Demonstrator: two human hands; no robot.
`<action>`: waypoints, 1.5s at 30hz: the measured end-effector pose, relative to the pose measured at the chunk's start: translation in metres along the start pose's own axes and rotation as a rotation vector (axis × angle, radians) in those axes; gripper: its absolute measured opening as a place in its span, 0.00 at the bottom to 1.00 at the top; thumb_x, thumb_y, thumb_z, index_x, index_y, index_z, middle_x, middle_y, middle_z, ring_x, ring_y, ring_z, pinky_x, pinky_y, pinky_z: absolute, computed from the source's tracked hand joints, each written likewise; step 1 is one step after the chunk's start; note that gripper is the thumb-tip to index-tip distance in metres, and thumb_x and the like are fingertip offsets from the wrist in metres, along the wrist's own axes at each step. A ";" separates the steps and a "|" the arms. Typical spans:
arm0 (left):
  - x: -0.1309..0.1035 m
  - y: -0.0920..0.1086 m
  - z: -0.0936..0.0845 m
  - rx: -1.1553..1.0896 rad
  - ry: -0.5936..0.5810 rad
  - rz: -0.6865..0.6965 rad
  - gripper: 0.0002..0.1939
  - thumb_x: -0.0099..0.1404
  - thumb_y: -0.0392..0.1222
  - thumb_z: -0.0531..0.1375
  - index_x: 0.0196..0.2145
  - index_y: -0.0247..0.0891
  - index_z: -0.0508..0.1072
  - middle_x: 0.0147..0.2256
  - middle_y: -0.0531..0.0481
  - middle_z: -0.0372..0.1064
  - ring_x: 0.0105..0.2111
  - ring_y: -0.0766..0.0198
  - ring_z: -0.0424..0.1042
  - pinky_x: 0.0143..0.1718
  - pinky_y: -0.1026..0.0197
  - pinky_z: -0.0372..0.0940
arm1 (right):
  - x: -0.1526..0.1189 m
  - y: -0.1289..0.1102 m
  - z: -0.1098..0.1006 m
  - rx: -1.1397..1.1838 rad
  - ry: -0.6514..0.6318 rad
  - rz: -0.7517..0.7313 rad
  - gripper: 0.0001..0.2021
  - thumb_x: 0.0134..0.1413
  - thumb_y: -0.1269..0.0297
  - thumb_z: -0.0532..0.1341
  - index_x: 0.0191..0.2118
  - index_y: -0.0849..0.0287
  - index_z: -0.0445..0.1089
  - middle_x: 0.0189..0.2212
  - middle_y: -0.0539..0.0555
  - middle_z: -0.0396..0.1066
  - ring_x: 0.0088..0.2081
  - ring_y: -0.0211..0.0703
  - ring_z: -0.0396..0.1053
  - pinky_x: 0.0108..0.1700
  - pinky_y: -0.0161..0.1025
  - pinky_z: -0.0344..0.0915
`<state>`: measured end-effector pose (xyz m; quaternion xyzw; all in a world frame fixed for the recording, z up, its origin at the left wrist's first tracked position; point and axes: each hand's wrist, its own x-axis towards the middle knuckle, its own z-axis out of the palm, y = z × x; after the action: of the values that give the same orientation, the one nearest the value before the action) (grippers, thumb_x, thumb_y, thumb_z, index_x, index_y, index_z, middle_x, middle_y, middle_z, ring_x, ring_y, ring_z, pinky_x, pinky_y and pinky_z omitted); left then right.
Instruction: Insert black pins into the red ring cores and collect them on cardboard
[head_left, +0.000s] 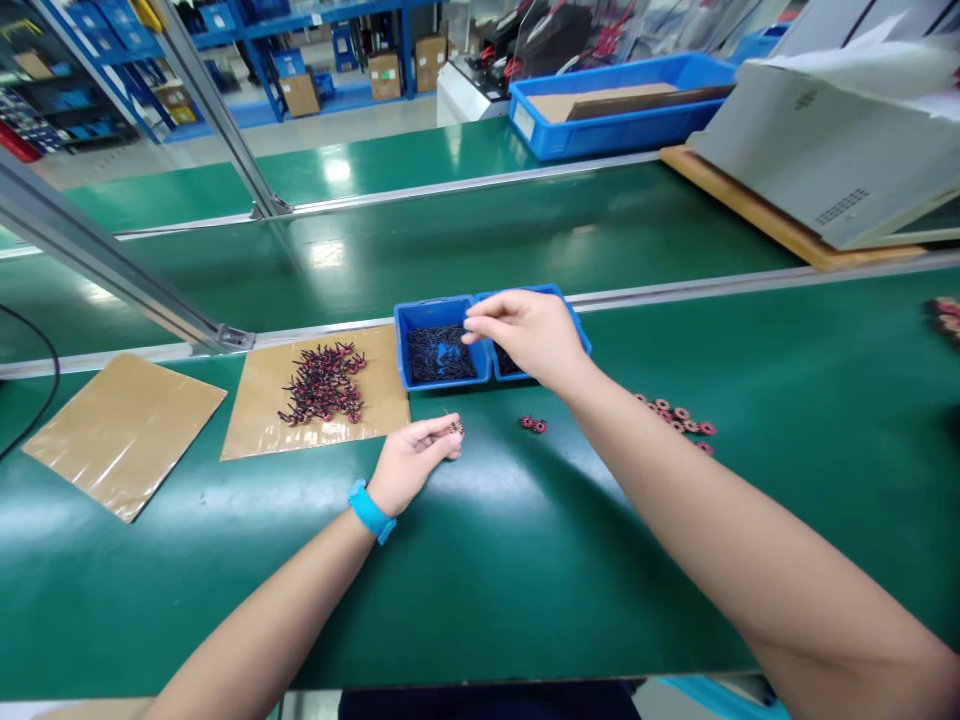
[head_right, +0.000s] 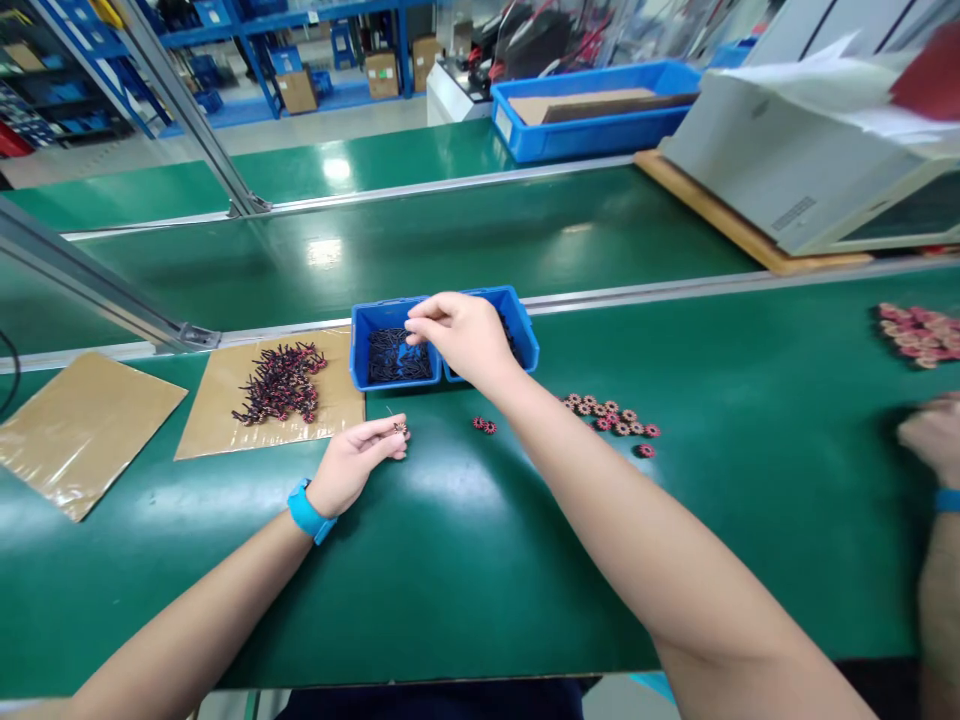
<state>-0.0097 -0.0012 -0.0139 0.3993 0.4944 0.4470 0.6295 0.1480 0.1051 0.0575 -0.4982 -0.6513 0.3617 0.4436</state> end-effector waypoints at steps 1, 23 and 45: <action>-0.002 0.002 -0.003 -0.067 0.021 -0.018 0.17 0.48 0.41 0.68 0.37 0.37 0.77 0.30 0.50 0.75 0.27 0.68 0.69 0.35 0.60 0.66 | -0.010 0.000 -0.002 0.089 0.020 0.042 0.03 0.45 0.69 0.65 0.29 0.63 0.72 0.22 0.51 0.75 0.27 0.41 0.75 0.36 0.37 0.69; -0.006 0.012 0.000 -0.434 -0.195 -0.240 0.10 0.51 0.36 0.67 0.33 0.33 0.75 0.30 0.46 0.77 0.27 0.67 0.74 0.34 0.62 0.67 | -0.086 0.007 0.000 0.347 0.018 0.299 0.10 0.40 0.59 0.68 0.28 0.60 0.72 0.23 0.50 0.74 0.24 0.37 0.72 0.30 0.37 0.71; -0.006 0.015 0.002 -0.431 -0.193 -0.248 0.11 0.50 0.37 0.67 0.32 0.33 0.74 0.29 0.47 0.76 0.26 0.67 0.73 0.34 0.62 0.67 | -0.089 0.004 0.006 0.342 -0.061 0.313 0.08 0.41 0.61 0.66 0.28 0.59 0.72 0.24 0.52 0.74 0.25 0.38 0.72 0.32 0.38 0.71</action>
<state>-0.0109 -0.0031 0.0020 0.2331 0.3707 0.4215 0.7941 0.1540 0.0197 0.0323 -0.4995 -0.5085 0.5461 0.4402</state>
